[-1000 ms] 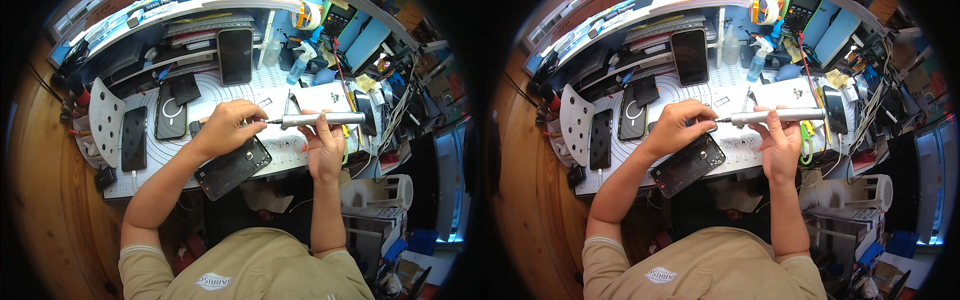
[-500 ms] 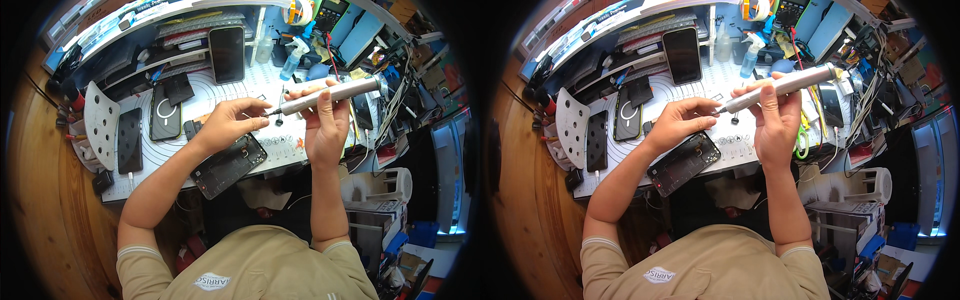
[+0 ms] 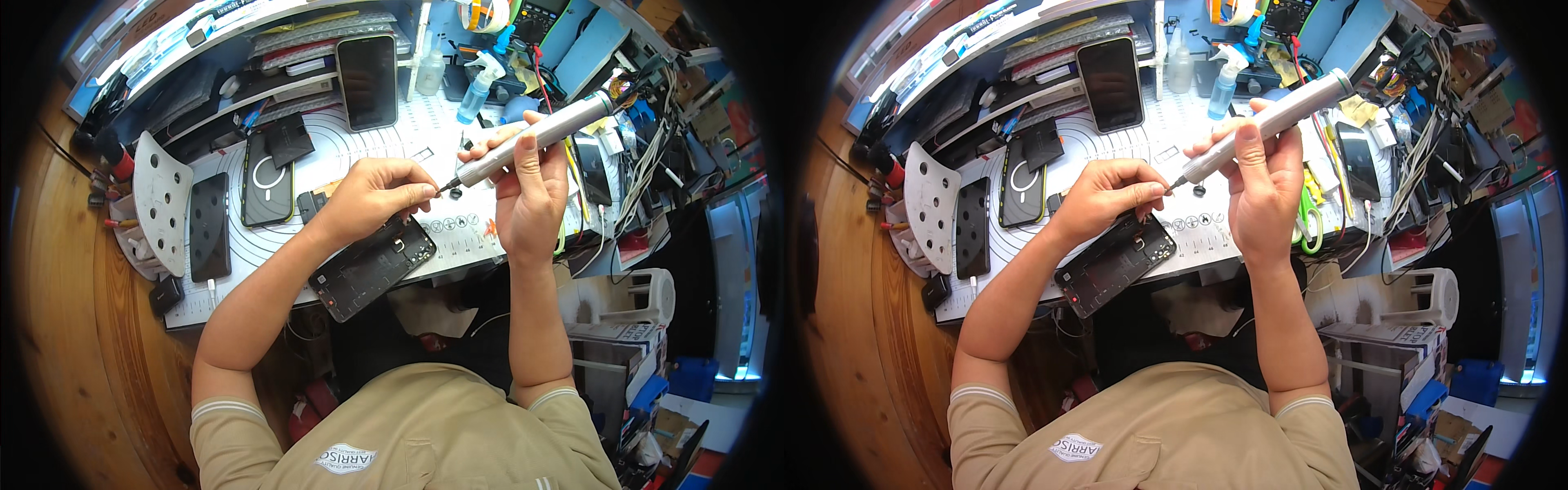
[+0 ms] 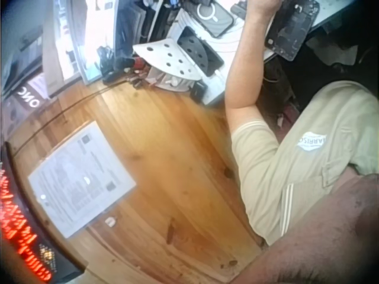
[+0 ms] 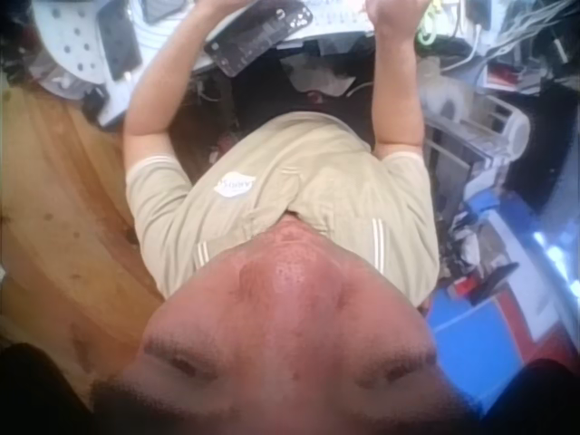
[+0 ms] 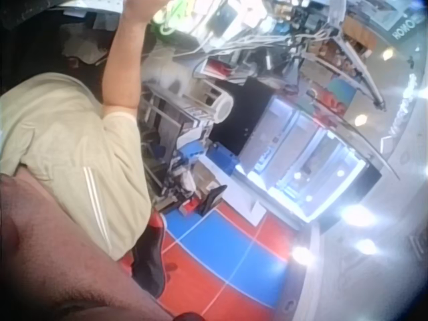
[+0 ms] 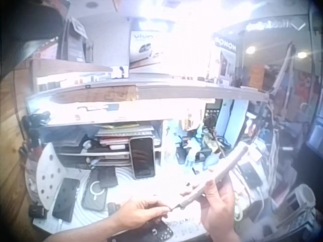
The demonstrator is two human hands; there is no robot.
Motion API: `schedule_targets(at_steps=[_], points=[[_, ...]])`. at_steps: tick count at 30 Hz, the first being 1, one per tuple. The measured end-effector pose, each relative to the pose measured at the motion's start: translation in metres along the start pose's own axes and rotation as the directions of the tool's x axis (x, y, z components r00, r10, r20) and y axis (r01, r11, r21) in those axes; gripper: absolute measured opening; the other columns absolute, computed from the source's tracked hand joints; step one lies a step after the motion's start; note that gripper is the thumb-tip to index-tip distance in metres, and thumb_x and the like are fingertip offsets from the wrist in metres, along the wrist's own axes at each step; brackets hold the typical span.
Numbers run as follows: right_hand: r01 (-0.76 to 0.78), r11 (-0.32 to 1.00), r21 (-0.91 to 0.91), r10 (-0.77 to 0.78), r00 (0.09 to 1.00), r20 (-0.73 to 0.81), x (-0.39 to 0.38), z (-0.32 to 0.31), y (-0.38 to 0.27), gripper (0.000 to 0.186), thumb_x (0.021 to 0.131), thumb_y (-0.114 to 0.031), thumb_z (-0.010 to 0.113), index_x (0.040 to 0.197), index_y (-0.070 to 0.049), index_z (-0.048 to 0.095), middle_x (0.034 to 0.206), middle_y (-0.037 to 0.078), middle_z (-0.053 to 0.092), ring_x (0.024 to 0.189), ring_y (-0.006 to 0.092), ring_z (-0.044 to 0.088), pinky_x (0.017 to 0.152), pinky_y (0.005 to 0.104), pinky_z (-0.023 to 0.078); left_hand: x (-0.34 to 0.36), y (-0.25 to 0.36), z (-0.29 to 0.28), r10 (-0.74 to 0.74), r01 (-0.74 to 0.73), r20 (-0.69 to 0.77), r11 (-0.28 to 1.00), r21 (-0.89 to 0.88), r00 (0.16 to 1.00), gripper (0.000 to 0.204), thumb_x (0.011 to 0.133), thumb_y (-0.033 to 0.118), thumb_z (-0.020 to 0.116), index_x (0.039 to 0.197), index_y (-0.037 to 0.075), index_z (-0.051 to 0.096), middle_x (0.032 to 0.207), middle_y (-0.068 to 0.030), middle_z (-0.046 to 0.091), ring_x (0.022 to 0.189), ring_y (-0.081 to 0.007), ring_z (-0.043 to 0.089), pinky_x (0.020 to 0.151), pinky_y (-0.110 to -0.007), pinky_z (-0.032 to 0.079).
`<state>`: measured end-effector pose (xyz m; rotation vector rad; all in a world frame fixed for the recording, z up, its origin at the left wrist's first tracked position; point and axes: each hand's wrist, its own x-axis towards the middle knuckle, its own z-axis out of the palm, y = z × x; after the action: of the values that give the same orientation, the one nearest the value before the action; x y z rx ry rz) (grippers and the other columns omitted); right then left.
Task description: The person uses an electric screwdriver to remove screws from the internal chassis of a mobile phone and lifts a small circuit component from the device.
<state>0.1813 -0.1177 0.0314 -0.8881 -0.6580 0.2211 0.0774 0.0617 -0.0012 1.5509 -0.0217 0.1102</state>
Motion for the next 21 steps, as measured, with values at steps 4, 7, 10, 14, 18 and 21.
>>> schedule_targets(at_steps=[4,7,10,14,18,21], points=[[0.001,1.0,-0.027,-0.001,1.0,-0.001,0.0,0.004,-0.003,0.035,0.109,-0.015,0.05,0.138,0.0,0.036,0.098,0.012,0.062,0.092,0.0244,0.068,0.088,0.046,0.06,-0.001,0.003,0.003,0.153,-0.128,-0.034,0.912,0.391,0.988,0.017,0.101,0.011,0.064,0.097,-0.003,0.072,0.083,-0.0042,0.069,0.072,-0.0083,0.06,0.066,-0.024,0.049],[0.027,0.999,-0.042,-0.027,0.999,0.018,0.004,0.005,-0.006,0.035,0.108,-0.014,0.053,0.137,0.0,0.04,0.098,0.011,0.061,0.088,0.0222,0.067,0.084,0.0403,0.058,-0.001,-0.001,0.005,0.176,-0.143,-0.05,0.909,0.392,0.983,0.018,0.102,0.012,0.063,0.096,-0.002,0.072,0.081,-0.0019,0.067,0.073,-0.0065,0.058,0.066,-0.023,0.047],[0.052,0.994,-0.099,-0.045,0.997,0.069,0.008,0.002,-0.007,0.032,0.108,-0.01,0.052,0.137,-0.001,0.044,0.1,0.008,0.055,0.081,0.0158,0.056,0.075,0.0335,0.05,0.001,-0.003,0.002,0.029,-0.017,-0.108,0.994,0.109,0.994,0.019,0.103,0.015,0.06,0.097,0.0,0.071,0.08,-0.0003,0.065,0.073,-0.0058,0.056,0.066,-0.023,0.045],[-0.024,0.969,-0.245,0.04,0.998,0.058,0.011,-0.003,-0.003,0.02,0.098,-0.006,0.069,0.117,-0.002,0.063,0.084,-0.001,0.06,0.071,0.0066,0.056,0.066,0.0241,0.048,0.004,-0.003,-0.002,-0.067,0.064,-0.084,0.997,-0.036,0.994,0.02,0.104,0.017,0.059,0.098,0.001,0.07,0.08,0.0002,0.064,0.072,-0.0057,0.056,0.067,-0.022,0.045],[-0.08,0.727,-0.682,0.247,0.957,0.151,0.004,0.001,-0.009,0.013,0.088,-0.013,0.082,0.094,-0.004,0.074,0.074,-0.005,0.059,0.065,0.003,0.049,0.057,0.0249,0.04,0.003,-0.006,-0.006,-0.049,0.035,-0.095,0.99,-0.136,0.994,0.022,0.105,0.018,0.058,0.098,0.001,0.069,0.082,-0.0017,0.066,0.073,-0.0073,0.059,0.068,-0.023,0.048],[0.223,0.604,-0.765,0.158,0.907,0.389,0.007,0.005,-0.003,0.018,0.086,-0.013,0.08,0.085,0.0,0.068,0.067,0.005,0.056,0.059,0.0138,0.048,0.055,0.0316,0.039,0.003,-0.004,-0.002,-0.042,0.019,-0.104,0.977,-0.21,0.994,0.021,0.106,0.018,0.058,0.099,0.001,0.07,0.081,-0.0016,0.067,0.071,-0.0066,0.059,0.065,-0.023,0.048]])
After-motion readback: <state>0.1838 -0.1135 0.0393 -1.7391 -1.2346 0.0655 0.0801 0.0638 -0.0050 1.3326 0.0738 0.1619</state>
